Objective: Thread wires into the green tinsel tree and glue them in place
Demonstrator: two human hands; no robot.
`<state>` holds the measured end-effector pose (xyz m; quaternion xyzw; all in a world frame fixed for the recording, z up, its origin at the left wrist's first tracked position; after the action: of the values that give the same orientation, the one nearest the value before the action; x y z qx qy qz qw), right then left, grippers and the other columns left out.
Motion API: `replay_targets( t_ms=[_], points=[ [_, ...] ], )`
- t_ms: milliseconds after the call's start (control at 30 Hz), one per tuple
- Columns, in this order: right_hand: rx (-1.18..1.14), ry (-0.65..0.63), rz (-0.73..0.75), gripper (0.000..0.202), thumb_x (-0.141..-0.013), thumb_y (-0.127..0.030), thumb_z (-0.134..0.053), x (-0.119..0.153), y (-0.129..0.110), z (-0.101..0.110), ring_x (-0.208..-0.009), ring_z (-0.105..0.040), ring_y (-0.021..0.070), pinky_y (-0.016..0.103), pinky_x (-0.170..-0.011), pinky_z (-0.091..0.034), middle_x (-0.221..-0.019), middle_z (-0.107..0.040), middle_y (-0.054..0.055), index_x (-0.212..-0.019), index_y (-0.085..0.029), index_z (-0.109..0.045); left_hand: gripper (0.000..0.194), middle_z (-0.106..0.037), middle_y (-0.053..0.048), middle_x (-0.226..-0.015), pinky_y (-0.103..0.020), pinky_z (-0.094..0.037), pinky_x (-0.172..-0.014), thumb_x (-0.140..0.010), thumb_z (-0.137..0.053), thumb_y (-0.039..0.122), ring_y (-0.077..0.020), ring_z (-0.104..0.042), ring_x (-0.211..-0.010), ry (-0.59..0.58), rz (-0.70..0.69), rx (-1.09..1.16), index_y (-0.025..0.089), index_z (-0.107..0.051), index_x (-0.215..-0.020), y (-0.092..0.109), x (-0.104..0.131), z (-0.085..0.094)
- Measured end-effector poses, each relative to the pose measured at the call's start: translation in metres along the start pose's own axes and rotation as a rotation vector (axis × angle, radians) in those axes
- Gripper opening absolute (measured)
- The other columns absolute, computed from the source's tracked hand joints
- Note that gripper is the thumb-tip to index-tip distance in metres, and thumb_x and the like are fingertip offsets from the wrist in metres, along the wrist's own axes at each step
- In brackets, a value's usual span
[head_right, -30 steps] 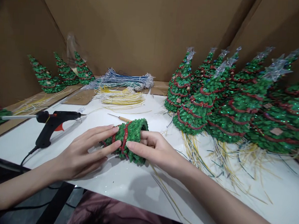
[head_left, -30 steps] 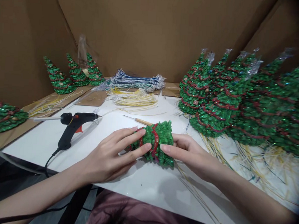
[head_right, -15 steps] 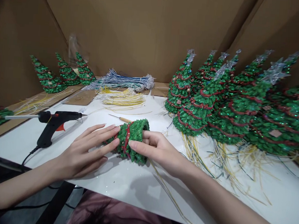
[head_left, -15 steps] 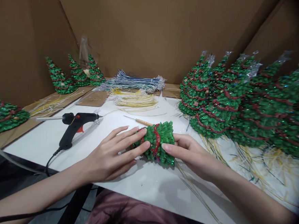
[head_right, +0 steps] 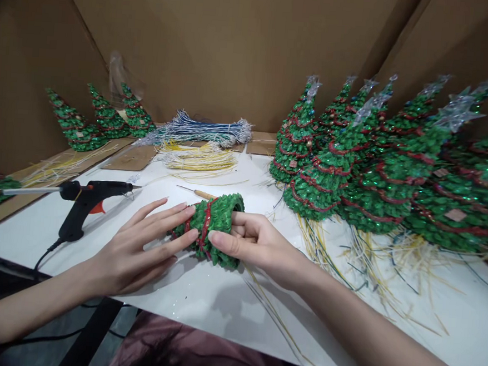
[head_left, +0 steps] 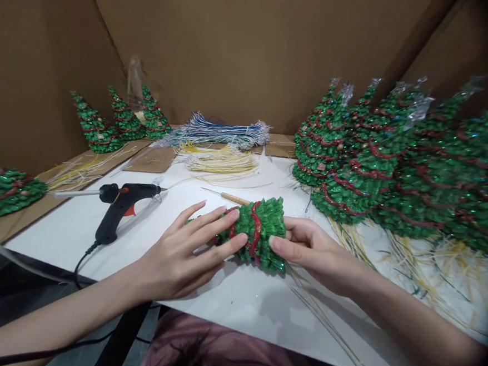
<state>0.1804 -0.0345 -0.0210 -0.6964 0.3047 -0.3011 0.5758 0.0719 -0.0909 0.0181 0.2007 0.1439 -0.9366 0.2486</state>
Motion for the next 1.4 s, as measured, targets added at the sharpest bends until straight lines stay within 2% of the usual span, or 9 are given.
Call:
replay_targets(
  t_ms=[233, 400, 567, 733, 933, 1167, 1300, 1400],
  points=[
    [0.054, -0.016, 0.014, 0.051, -0.069, -0.052, -0.072, 0.0, 0.003, 0.005, -0.062, -0.056, 0.0131, 0.023, -0.055, -0.045, -0.072, -0.065, 0.005, -0.101, -0.012, -0.065, 0.054, -0.039, -0.017, -0.144, -0.055, -0.027, -0.11, -0.083, -0.053, 0.015, -0.0319, -0.036, -0.134, -0.003, 0.01, 0.01, 0.017, -0.042, -0.136, 0.001, -0.002, 0.001],
    [0.033, -0.049, 0.005, 0.054, -0.071, -0.052, -0.07, -0.001, 0.004, 0.001, -0.064, -0.057, 0.0128, 0.023, -0.057, -0.045, -0.077, -0.066, 0.005, -0.107, -0.013, -0.062, 0.053, -0.039, -0.016, -0.144, -0.055, -0.026, -0.11, -0.084, -0.052, 0.016, -0.0306, -0.034, -0.135, -0.017, 0.013, 0.014, 0.018, -0.041, -0.136, 0.001, -0.002, 0.002],
    [0.044, -0.026, 0.001, 0.052, -0.07, -0.053, -0.071, 0.0, 0.005, 0.004, -0.067, -0.059, 0.0152, 0.025, -0.06, -0.046, -0.077, -0.066, 0.005, -0.104, -0.014, -0.064, 0.052, -0.039, -0.014, -0.145, -0.056, -0.024, -0.111, -0.086, -0.051, 0.018, -0.0293, -0.035, -0.135, -0.041, 0.014, 0.018, 0.022, -0.041, -0.137, 0.0, -0.003, 0.002],
    [0.039, -0.05, -0.003, 0.057, -0.072, -0.054, -0.069, -0.001, 0.005, 0.002, -0.072, -0.061, 0.0159, 0.026, -0.064, -0.046, -0.084, -0.067, 0.006, -0.112, -0.014, -0.062, 0.051, -0.038, -0.013, -0.146, -0.056, -0.022, -0.112, -0.086, -0.05, 0.018, -0.0279, -0.036, -0.135, -0.052, 0.024, 0.038, 0.023, -0.042, -0.136, -0.003, -0.003, 0.003],
    [0.027, -0.053, -0.003, 0.055, -0.072, -0.051, -0.071, -0.001, 0.006, 0.003, -0.063, -0.057, 0.0125, 0.022, -0.057, -0.043, -0.076, -0.065, 0.004, -0.111, -0.013, -0.062, 0.048, -0.04, -0.013, -0.144, -0.055, -0.022, -0.112, -0.086, -0.05, 0.016, -0.0282, -0.036, -0.135, -0.032, 0.025, 0.103, 0.021, -0.046, -0.134, -0.007, -0.002, 0.005],
    [0.007, -0.046, 0.003, 0.048, -0.072, -0.047, -0.072, -0.001, 0.008, 0.006, -0.056, -0.052, 0.0098, 0.02, -0.051, -0.039, -0.069, -0.061, 0.002, -0.103, -0.012, -0.063, 0.049, -0.046, -0.013, -0.141, -0.054, -0.021, -0.113, -0.086, -0.049, 0.015, -0.0266, -0.041, -0.132, 0.017, 0.045, 0.181, 0.02, -0.044, -0.134, -0.011, -0.002, 0.008],
    [0.005, -0.046, 0.003, 0.047, -0.071, -0.047, -0.073, -0.002, 0.007, 0.005, -0.055, -0.05, 0.0091, 0.02, -0.05, -0.038, -0.068, -0.059, 0.001, -0.101, -0.012, -0.063, 0.045, -0.053, -0.015, -0.134, -0.052, -0.025, -0.112, -0.085, -0.053, 0.012, -0.0236, -0.049, -0.125, 0.13, 0.068, 0.209, 0.017, -0.048, -0.13, -0.014, -0.005, 0.018],
    [0.005, -0.033, -0.002, 0.047, -0.07, -0.048, -0.073, -0.001, 0.006, 0.006, -0.053, -0.049, 0.0088, 0.02, -0.049, -0.038, -0.066, -0.059, 0.001, -0.1, -0.012, -0.064, 0.039, -0.06, -0.012, -0.126, -0.051, -0.027, -0.111, -0.084, -0.058, 0.013, -0.021, -0.054, -0.119, 0.179, 0.078, 0.219, 0.019, -0.054, -0.123, -0.013, -0.01, 0.023]
  ],
)
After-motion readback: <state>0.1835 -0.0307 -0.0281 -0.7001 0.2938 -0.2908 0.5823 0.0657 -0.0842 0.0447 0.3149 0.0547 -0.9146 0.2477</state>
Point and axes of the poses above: each hand's wrist, its own x-axis away from the middle knuckle, its own z-axis out of the back of the hand, y = z × x, the point moved 10 cm from there along -x, towards the middle knuckle
